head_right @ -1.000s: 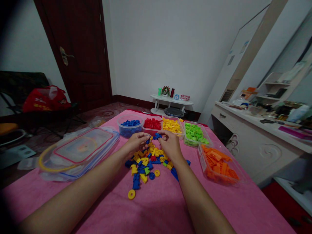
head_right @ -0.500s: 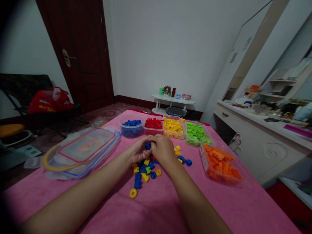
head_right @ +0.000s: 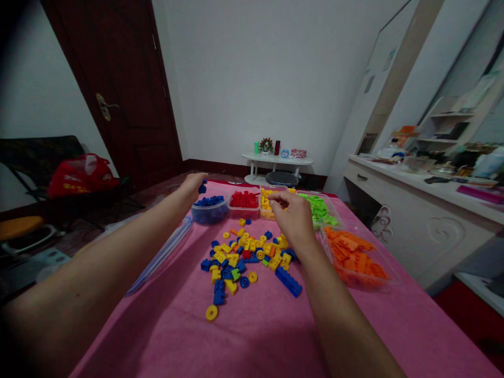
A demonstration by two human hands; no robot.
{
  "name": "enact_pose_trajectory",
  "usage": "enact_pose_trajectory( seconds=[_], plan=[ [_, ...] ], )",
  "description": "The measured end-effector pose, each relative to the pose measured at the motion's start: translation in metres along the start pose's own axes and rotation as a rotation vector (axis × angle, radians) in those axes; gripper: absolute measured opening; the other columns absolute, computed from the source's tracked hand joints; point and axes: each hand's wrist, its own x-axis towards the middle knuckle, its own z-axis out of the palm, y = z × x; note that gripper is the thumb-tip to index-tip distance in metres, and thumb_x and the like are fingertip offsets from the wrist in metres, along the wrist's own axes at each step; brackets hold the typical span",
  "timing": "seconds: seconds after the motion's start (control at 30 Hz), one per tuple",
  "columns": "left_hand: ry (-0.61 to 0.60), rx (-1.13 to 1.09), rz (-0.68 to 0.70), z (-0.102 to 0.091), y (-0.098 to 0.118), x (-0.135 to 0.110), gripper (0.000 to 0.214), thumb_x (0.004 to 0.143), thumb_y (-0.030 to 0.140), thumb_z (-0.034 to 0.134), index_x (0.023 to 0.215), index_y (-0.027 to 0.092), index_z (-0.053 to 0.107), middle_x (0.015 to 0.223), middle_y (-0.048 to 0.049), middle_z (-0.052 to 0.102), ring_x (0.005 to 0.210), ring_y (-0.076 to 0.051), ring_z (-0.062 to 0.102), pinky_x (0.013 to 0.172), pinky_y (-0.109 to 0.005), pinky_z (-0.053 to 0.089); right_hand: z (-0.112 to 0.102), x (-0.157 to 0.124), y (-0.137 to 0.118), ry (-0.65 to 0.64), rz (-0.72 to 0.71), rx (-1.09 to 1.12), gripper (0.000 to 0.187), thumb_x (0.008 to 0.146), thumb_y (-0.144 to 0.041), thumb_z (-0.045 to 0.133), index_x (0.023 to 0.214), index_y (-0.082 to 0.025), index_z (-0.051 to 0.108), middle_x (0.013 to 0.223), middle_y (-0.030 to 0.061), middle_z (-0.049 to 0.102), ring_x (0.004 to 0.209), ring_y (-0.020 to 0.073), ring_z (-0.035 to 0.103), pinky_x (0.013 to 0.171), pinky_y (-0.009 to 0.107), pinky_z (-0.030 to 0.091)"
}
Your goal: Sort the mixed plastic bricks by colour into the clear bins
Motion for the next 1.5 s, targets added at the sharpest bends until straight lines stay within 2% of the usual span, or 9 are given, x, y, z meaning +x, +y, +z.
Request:
enact_pose_trajectory(
  seconds=[0.13, 0.3, 0.4, 0.5, 0.7, 0.9, 1.2, 1.4, 1.5],
  plan=[
    [-0.172, 0.165, 0.184, 0.011, -0.018, -0.026, 0.02, 0.061, 0.014, 0.063, 0.079, 0.013, 0.07, 0.078, -0.0033, 0.068, 0.074, -0.014, 0.058, 0.07, -0.024, 0.045, -0.003, 0.002, 0.015, -0.164, 0.047, -0.199, 0.019, 0.073, -0.02, 0.057, 0.083, -0.016, 0.073, 0.083, 0.0057, 0.072, 0.073, 0.0177, 0.064, 0.069, 0.029, 0.047],
    [-0.87, 0.795, 0.292, 0.02, -0.048, -0.077, 0.027, 0.067, 0.025, 0.061, 0.088, 0.011, 0.073, 0.072, -0.0046, 0.069, 0.06, -0.012, 0.056, 0.056, -0.022, 0.042, 0.008, -0.012, 0.03, -0.69, 0.062, -0.33, 0.026, 0.063, -0.012, 0.063, 0.087, -0.017, 0.073, 0.081, 0.0035, 0.071, 0.072, 0.016, 0.063, 0.063, 0.024, 0.044],
    [-1.04, 1.104, 0.335, 0.017, -0.059, -0.093, 0.029, 0.058, 0.024, 0.071, 0.085, 0.015, 0.074, 0.073, -0.0032, 0.07, 0.061, -0.013, 0.057, 0.052, -0.02, 0.038, 0.016, -0.022, 0.033, -0.883, 0.08, -0.411, 0.038, 0.055, -0.015, 0.072, 0.093, -0.021, 0.071, 0.09, 0.0022, 0.071, 0.079, 0.0167, 0.062, 0.067, 0.023, 0.044],
    [-1.013, 1.206, 0.347, 0.01, -0.067, -0.097, 0.03, 0.056, 0.023, 0.073, 0.085, 0.016, 0.074, 0.074, -0.0024, 0.07, 0.06, -0.012, 0.056, 0.051, -0.019, 0.036, 0.023, -0.028, 0.034, -0.911, 0.13, -0.505, 0.047, 0.052, -0.023, 0.078, 0.098, -0.023, 0.069, 0.099, 0.0025, 0.069, 0.084, 0.0176, 0.061, 0.07, 0.024, 0.043],
    [-0.988, 1.003, 0.214, -0.001, -0.076, -0.09, 0.016, 0.065, 0.021, 0.065, 0.076, 0.011, 0.072, 0.063, -0.0011, 0.064, 0.054, -0.01, 0.052, 0.049, -0.019, 0.036, 0.022, -0.025, 0.035, -0.885, 0.145, -0.54, 0.034, 0.055, -0.031, 0.077, 0.086, -0.021, 0.069, 0.086, 0.0023, 0.068, 0.073, 0.016, 0.059, 0.061, 0.023, 0.039],
    [-0.772, 0.715, 0.035, -0.002, -0.076, -0.083, 0.021, 0.069, 0.022, 0.063, 0.086, 0.012, 0.071, 0.066, -0.0045, 0.067, 0.05, -0.012, 0.055, 0.046, -0.02, 0.039, 0.036, -0.028, 0.033, -0.661, 0.046, -0.389, 0.023, 0.07, -0.023, 0.061, 0.092, -0.018, 0.068, 0.093, 0.0057, 0.068, 0.084, 0.0175, 0.061, 0.071, 0.025, 0.042],
    [-0.695, 1.138, 0.541, -0.005, -0.097, -0.079, 0.03, 0.07, 0.019, 0.063, 0.099, 0.021, 0.072, 0.093, -0.0093, 0.069, 0.084, -0.022, 0.063, 0.073, -0.027, 0.045, 0.055, -0.045, 0.026, -0.731, -0.009, -0.405, 0.018, 0.067, -0.03, 0.066, 0.08, -0.018, 0.067, 0.084, 0.0057, 0.067, 0.076, 0.0188, 0.058, 0.061, 0.025, 0.035],
    [-0.707, 1.256, 0.624, -0.004, -0.103, -0.089, 0.027, 0.076, 0.021, 0.058, 0.101, 0.023, 0.068, 0.099, -0.0105, 0.065, 0.092, -0.023, 0.061, 0.077, -0.028, 0.044, 0.058, -0.043, 0.028, -0.763, 0.063, -0.198, 0.01, 0.061, -0.017, 0.067, 0.068, -0.016, 0.06, 0.065, -0.0019, 0.059, 0.06, 0.011, 0.05, 0.053, 0.021, 0.031],
    [-0.681, 1.261, 0.638, -0.003, -0.103, -0.089, 0.021, 0.076, 0.021, 0.057, 0.094, 0.021, 0.069, 0.094, -0.0109, 0.064, 0.087, -0.023, 0.062, 0.073, -0.027, 0.043, 0.058, -0.038, 0.028, -0.619, 0.161, 0.042, 0.01, 0.06, -0.015, 0.067, 0.064, -0.015, 0.057, 0.061, -0.0032, 0.056, 0.059, 0.0096, 0.049, 0.053, 0.02, 0.034]
  ],
)
